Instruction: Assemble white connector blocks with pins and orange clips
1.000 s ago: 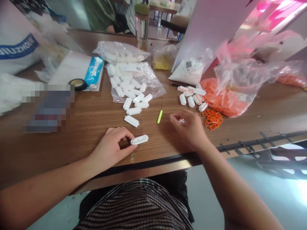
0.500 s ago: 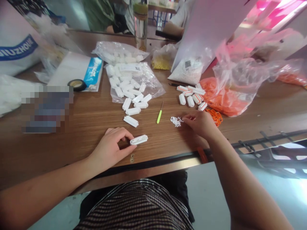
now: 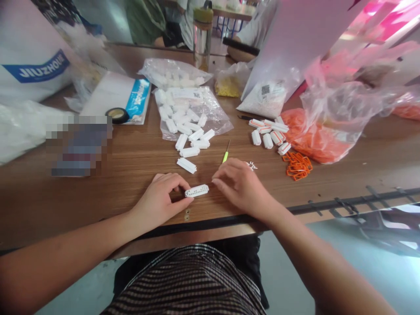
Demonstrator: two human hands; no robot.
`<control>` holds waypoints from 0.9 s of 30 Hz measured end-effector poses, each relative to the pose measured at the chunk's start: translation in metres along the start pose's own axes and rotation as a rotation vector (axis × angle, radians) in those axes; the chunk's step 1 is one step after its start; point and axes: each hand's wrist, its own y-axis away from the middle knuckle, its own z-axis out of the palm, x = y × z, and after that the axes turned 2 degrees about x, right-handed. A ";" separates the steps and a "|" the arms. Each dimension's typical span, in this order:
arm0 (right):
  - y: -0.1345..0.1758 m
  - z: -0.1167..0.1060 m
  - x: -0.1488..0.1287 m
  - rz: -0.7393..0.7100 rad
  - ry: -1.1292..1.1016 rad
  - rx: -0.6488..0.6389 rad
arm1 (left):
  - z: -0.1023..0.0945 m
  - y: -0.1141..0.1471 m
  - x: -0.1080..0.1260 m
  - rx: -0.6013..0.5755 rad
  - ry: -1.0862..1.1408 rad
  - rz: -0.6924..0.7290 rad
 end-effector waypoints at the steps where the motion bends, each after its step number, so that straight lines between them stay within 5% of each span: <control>1: -0.002 0.007 -0.006 -0.032 0.005 -0.038 | 0.000 0.000 0.000 0.003 0.002 0.003; 6: -0.007 0.023 -0.015 -0.065 0.106 -0.093 | 0.001 0.000 -0.001 0.015 0.008 0.013; 19: -0.004 0.018 -0.022 -0.206 0.233 -0.075 | 0.000 0.001 0.000 0.010 0.009 0.008; 27: 0.004 0.022 -0.019 -0.268 0.267 0.034 | 0.000 0.001 -0.001 0.008 0.004 0.004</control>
